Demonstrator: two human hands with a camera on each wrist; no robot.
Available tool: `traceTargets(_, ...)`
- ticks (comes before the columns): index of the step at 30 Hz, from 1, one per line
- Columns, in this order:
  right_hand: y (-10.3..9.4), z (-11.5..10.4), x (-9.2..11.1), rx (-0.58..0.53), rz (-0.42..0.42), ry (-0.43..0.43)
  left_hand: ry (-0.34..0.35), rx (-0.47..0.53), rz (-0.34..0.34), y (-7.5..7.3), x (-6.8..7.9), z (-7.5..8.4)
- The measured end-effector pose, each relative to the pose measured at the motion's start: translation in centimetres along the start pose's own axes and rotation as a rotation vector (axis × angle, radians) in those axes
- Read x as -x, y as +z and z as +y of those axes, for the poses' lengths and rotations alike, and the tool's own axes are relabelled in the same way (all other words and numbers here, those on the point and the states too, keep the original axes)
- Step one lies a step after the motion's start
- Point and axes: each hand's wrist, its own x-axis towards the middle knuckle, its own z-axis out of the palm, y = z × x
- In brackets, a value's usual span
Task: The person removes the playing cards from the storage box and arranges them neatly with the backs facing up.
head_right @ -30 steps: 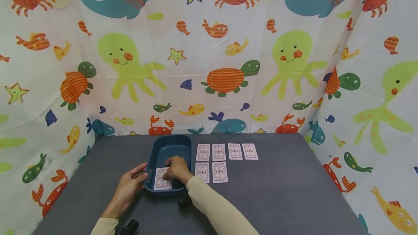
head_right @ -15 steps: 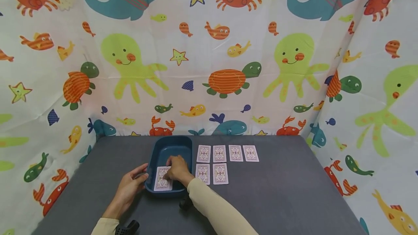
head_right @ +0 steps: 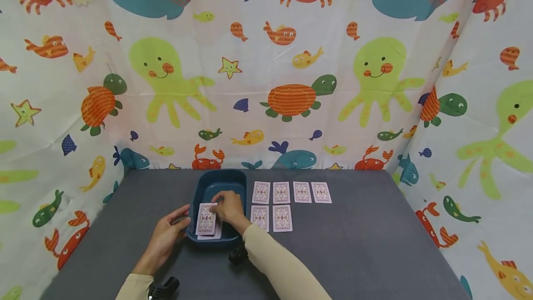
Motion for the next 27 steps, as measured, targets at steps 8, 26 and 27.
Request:
traceTargets(8,-0.27,-0.33,-0.18,-0.023,0.042,0.019,-0.012,-0.009,0.008,0.05,-0.26,0.05)
traceTargets(26,-0.66,-0.63,-0.02,-0.076,0.093,0.005,-0.018,-0.02,0.013,0.04,-0.13,0.1)
traceTargets(27,-0.67,-0.63,-0.02,-0.079,0.094,-0.003,-0.018,-0.023,0.014,0.05,-0.14,0.06)
